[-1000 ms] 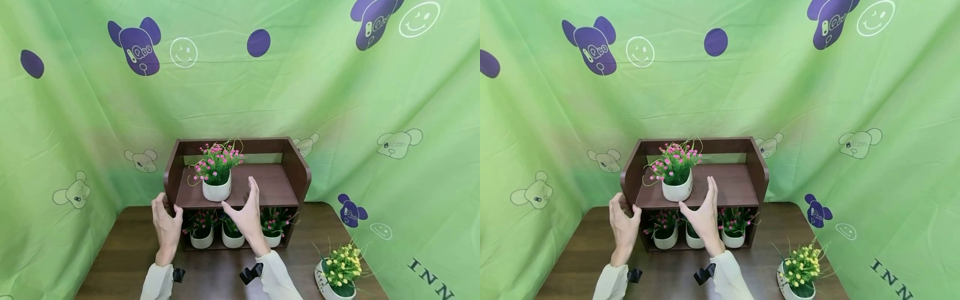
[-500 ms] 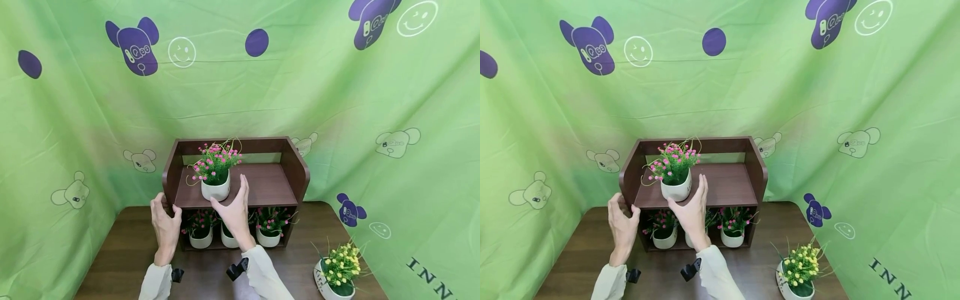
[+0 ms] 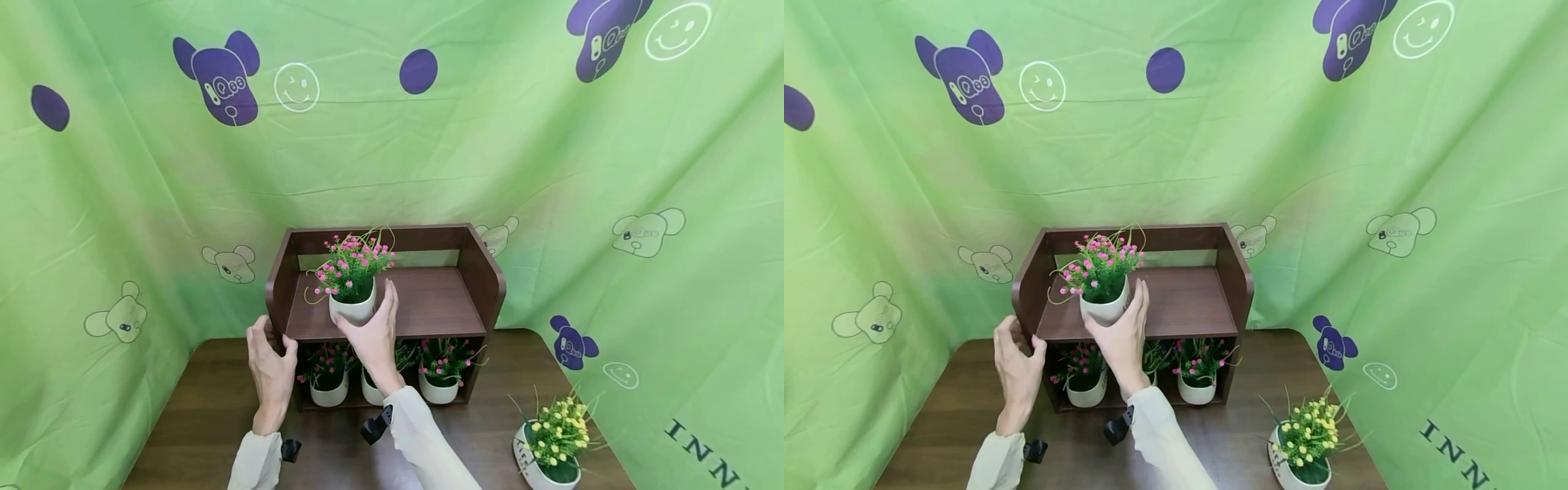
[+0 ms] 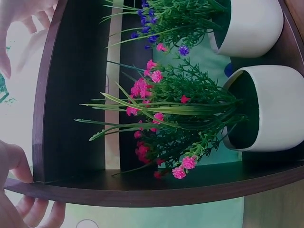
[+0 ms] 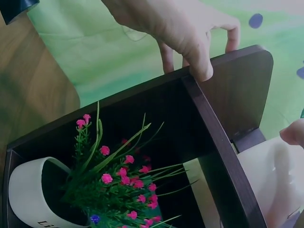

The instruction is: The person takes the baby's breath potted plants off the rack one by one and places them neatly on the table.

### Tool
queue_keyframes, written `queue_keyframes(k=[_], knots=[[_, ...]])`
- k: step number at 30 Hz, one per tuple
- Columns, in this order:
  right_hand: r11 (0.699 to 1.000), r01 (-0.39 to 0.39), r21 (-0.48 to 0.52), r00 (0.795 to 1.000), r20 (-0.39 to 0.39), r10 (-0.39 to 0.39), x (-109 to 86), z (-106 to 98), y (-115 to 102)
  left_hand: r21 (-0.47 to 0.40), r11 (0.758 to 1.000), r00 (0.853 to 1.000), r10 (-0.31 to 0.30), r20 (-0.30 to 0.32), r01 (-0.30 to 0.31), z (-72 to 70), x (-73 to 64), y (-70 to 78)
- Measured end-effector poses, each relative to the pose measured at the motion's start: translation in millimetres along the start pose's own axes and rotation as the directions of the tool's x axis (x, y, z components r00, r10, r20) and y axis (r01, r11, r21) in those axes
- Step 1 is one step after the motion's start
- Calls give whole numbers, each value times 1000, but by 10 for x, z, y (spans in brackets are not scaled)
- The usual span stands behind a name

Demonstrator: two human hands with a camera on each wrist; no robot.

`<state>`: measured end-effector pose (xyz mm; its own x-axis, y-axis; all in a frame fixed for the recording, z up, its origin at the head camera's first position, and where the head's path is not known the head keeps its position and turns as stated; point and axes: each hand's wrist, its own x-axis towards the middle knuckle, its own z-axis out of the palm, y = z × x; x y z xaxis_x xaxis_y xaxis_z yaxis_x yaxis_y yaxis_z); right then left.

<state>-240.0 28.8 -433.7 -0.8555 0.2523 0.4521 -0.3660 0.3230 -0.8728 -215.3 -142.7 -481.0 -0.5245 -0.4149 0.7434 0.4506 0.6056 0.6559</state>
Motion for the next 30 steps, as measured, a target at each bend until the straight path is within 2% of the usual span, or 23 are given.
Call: queue_keyframes(k=[11, 20, 30], knots=[[1000, -12, 23, 999, -38, 13, 21, 99, -30, 10, 1000, 1000, 13, -4, -13, 18, -1, 17], [999, -42, 28, 999, -21, 43, 52, 146, -31, 12, 1000, 1000, -4, 5, 4, 1, -8, 7], [999, -40, 12, 999, -26, 40, 57, 144, -24, 13, 1000, 1000, -4, 5, 4, 0, -12, 17]])
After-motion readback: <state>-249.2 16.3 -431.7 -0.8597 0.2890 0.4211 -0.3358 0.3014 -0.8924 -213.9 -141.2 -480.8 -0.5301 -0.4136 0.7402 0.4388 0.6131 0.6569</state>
